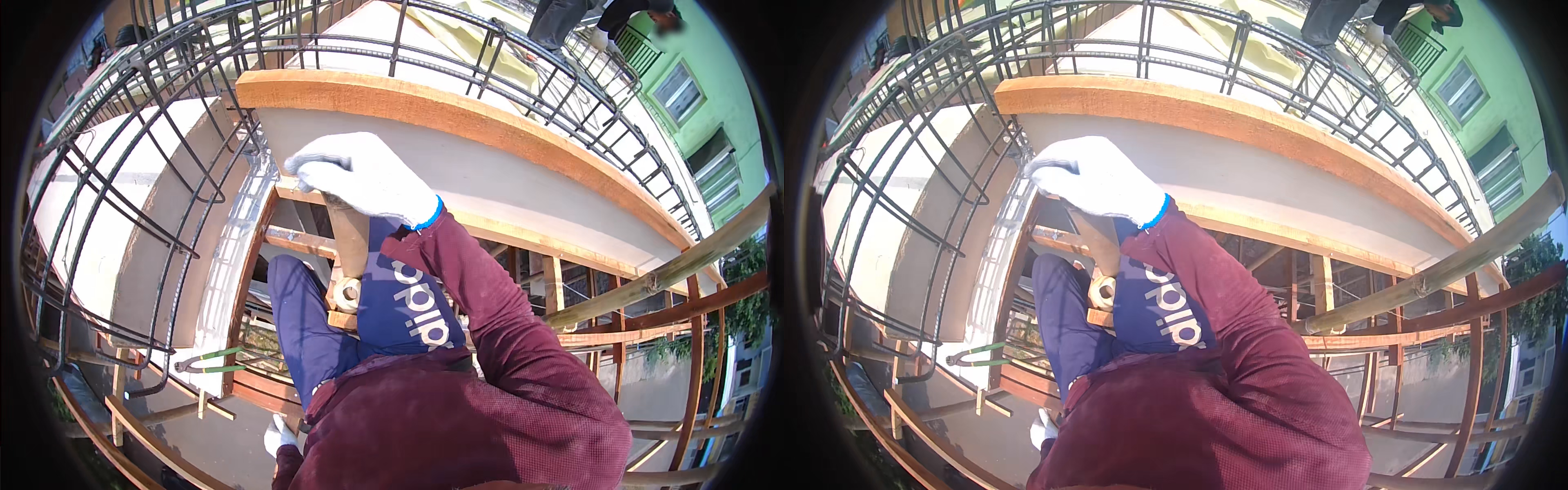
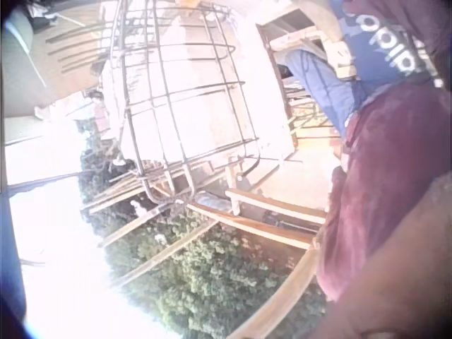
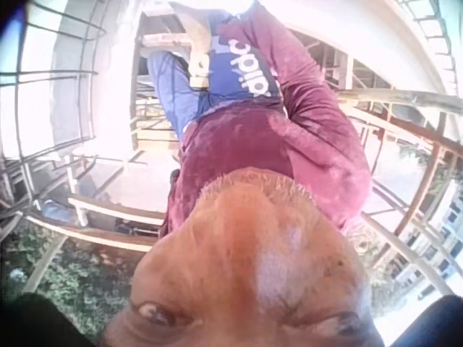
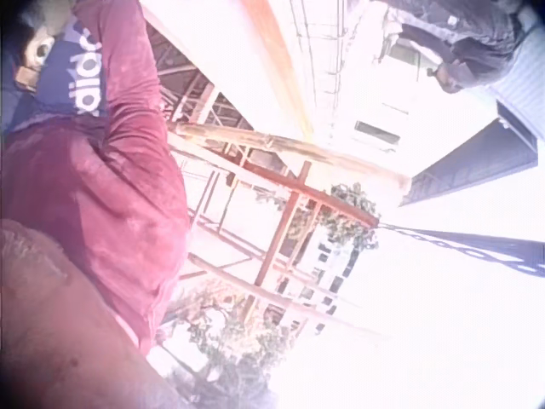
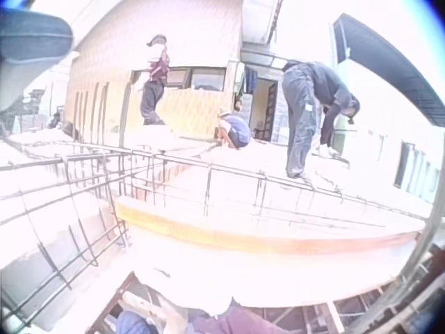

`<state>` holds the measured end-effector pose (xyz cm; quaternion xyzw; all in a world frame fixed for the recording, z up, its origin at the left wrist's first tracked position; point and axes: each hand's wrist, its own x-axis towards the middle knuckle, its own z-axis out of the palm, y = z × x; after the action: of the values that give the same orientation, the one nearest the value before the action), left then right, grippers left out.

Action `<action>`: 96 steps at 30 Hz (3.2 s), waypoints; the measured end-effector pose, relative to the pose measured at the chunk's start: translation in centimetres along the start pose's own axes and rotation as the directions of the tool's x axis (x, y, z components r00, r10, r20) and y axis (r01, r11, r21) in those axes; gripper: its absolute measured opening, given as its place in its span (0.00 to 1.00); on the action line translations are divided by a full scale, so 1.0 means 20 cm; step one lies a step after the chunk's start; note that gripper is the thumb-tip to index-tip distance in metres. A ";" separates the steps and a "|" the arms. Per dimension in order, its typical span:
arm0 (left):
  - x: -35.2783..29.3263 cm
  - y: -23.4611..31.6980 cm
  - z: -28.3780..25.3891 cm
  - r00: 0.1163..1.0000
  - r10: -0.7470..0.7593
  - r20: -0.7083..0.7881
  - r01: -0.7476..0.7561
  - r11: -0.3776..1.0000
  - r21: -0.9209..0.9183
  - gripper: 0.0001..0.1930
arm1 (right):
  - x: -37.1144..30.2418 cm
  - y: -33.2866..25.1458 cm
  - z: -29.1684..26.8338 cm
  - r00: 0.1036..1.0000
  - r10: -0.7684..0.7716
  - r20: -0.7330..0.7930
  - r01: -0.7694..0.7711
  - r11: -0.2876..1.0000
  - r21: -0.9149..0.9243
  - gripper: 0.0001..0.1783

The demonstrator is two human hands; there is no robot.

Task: The person ties steel reinforcement bars together on a rooftop construction site using wire and pliers. The worker repeatedly wraps wire around intersecting rebar and twists it to secure the grid.

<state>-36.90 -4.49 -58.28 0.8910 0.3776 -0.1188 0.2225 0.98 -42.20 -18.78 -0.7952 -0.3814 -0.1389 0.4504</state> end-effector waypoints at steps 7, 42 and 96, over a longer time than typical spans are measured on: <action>0.30 -0.33 0.12 0.979 -0.044 0.197 -0.005 0.971 0.239 0.41 | -0.95 0.14 -0.29 0.852 0.457 -0.257 -0.523 0.771 -0.363 0.30; 0.09 0.06 -0.05 0.955 -0.148 0.256 0.106 0.979 0.172 0.36 | -2.17 0.23 0.21 0.018 0.840 -0.543 -0.837 -0.285 -0.468 0.32; 0.24 -0.14 0.02 0.858 0.125 0.499 -0.070 0.989 -0.127 0.25 | -2.18 0.23 0.24 0.127 0.778 -0.615 -0.901 -0.169 -0.400 0.31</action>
<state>-35.71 0.05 -61.40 0.8339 0.2660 -0.3165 0.3656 -25.50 -60.61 -48.89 -0.9250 0.3673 -0.0054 0.0969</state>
